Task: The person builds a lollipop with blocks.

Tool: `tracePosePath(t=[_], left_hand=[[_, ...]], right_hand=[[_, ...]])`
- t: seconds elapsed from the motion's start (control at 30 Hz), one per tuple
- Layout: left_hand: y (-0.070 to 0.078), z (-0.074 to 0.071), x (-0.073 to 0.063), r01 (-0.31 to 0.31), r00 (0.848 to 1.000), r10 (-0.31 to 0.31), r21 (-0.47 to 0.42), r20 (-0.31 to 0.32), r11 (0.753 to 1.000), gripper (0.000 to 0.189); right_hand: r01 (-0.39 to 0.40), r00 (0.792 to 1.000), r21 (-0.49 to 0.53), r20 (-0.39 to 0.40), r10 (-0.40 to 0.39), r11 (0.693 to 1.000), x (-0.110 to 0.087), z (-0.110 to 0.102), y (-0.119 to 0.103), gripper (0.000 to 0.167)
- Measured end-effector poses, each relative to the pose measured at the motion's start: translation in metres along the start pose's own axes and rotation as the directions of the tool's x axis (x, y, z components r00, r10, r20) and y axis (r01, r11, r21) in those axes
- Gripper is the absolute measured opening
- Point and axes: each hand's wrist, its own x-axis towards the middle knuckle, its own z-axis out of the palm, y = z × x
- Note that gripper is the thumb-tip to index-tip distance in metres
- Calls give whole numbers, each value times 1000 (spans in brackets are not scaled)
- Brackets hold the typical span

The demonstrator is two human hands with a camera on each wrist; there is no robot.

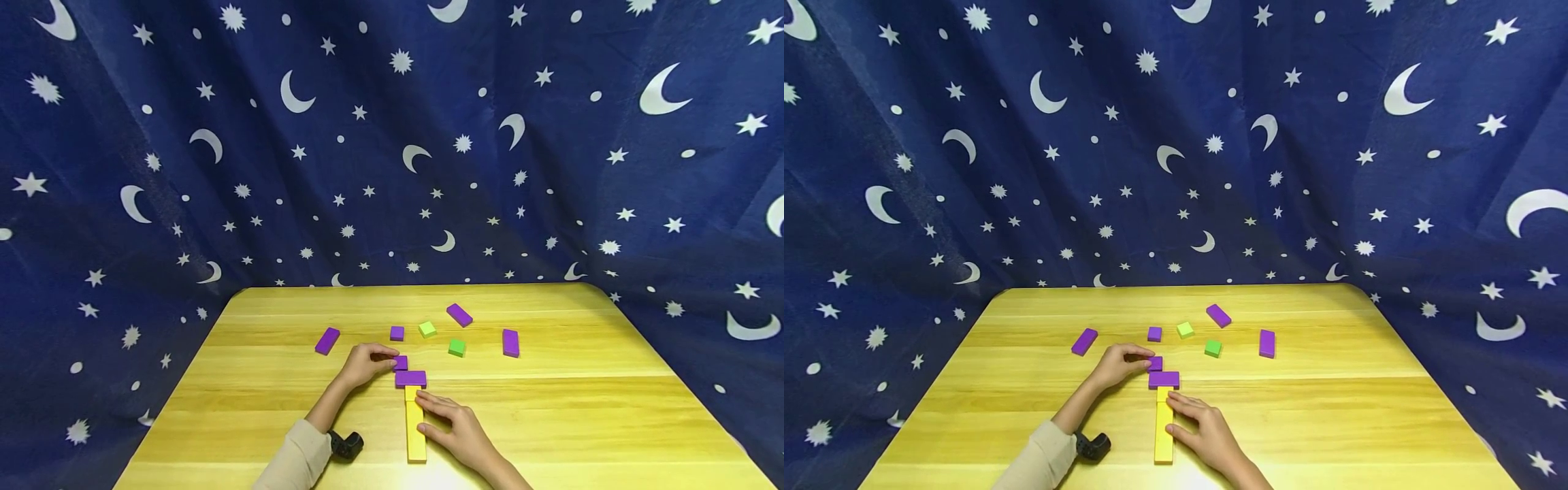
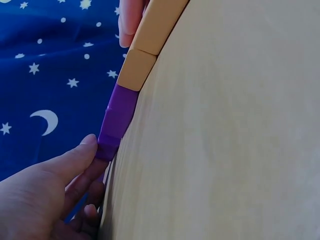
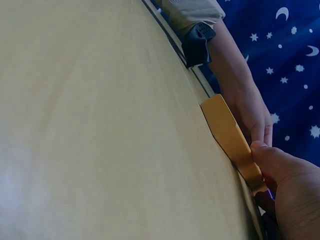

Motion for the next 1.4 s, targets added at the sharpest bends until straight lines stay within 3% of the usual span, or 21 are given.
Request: tracePosePath(t=[0.37, 0.67, 0.8, 0.93, 1.0, 1.17, 1.4], left_hand=[[2, 1, 0, 41, 999, -40, -7, 9, 999, 19], [3, -1, 2, 35, 999, -34, -27, 12, 999, 23], [4, -5, 9, 11, 998, -13, -34, -64, 999, 25], [4, -10, 25, -19, 982, 19, 2, -187, 1000, 27], [2, -12, 33, -10, 977, 13, 14, -215, 1000, 28], [-7, -12, 46, 36, 987, -31, 32, -158, 999, 34], [-12, -9, 50, 23, 997, -19, 65, -69, 998, 37]], right_hand=[[3, 1000, -7, -3, -3, 1000, 1, 0, 0, 41], [24, 999, -2, -21, -24, 1000, 1, 0, -1, 41], [21, 1000, -9, -18, -21, 1000, 1, 0, 0, 41], [4, 1000, -8, -10, -4, 1000, 0, 1, 1, 42], [-1, 1000, -3, -8, 1, 1000, 0, 0, 1, 42], [-9, 1000, -6, -10, 9, 1000, -1, 0, 1, 42], [12, 1000, -3, -17, -12, 1000, 0, 0, 0, 41]])
